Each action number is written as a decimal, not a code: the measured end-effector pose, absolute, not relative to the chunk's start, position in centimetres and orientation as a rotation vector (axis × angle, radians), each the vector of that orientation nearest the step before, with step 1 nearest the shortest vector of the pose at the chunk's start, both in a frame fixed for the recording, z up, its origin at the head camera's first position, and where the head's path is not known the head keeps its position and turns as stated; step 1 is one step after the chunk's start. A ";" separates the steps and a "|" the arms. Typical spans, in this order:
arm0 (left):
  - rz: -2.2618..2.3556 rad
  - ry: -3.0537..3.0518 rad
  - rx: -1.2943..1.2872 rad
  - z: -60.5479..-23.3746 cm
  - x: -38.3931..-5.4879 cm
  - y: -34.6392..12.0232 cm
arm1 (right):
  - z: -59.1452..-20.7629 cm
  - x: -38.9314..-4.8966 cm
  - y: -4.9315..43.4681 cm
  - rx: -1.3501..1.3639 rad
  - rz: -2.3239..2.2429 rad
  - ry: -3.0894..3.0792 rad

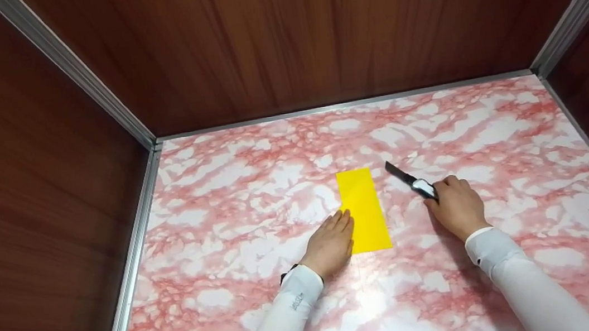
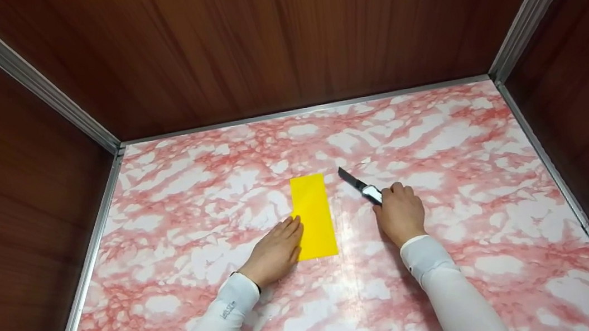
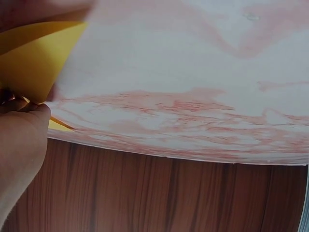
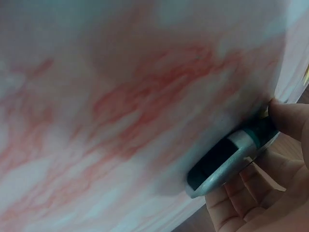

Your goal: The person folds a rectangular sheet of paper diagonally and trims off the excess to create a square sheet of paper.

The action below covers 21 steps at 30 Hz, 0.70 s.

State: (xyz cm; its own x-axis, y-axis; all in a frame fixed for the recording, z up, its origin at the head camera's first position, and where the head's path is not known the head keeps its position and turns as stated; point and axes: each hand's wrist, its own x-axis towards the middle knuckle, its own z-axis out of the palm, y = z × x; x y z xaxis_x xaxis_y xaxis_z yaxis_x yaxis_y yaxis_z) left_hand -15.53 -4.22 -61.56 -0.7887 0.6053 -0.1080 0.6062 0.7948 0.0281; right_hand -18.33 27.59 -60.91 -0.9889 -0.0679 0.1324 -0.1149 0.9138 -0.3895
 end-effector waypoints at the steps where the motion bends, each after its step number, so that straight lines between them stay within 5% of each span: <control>1: -0.009 2.874 0.971 -61.6 -15.5 -4.2 | -61.0 -18.3 27.5 0.148 0.605 -2.952; 21: 0.007 2.925 0.911 -61.1 -15.1 -3.9 | -61.7 -16.4 26.3 0.386 0.692 -2.860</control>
State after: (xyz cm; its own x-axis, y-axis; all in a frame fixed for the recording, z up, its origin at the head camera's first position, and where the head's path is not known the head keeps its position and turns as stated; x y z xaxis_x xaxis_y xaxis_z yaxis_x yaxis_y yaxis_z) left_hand -15.12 -3.91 -61.14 -0.8203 0.5672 -0.0732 0.5668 0.8234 0.0274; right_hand -16.40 26.28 -61.71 -0.9514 -0.2087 0.2266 -0.2893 0.8584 -0.4237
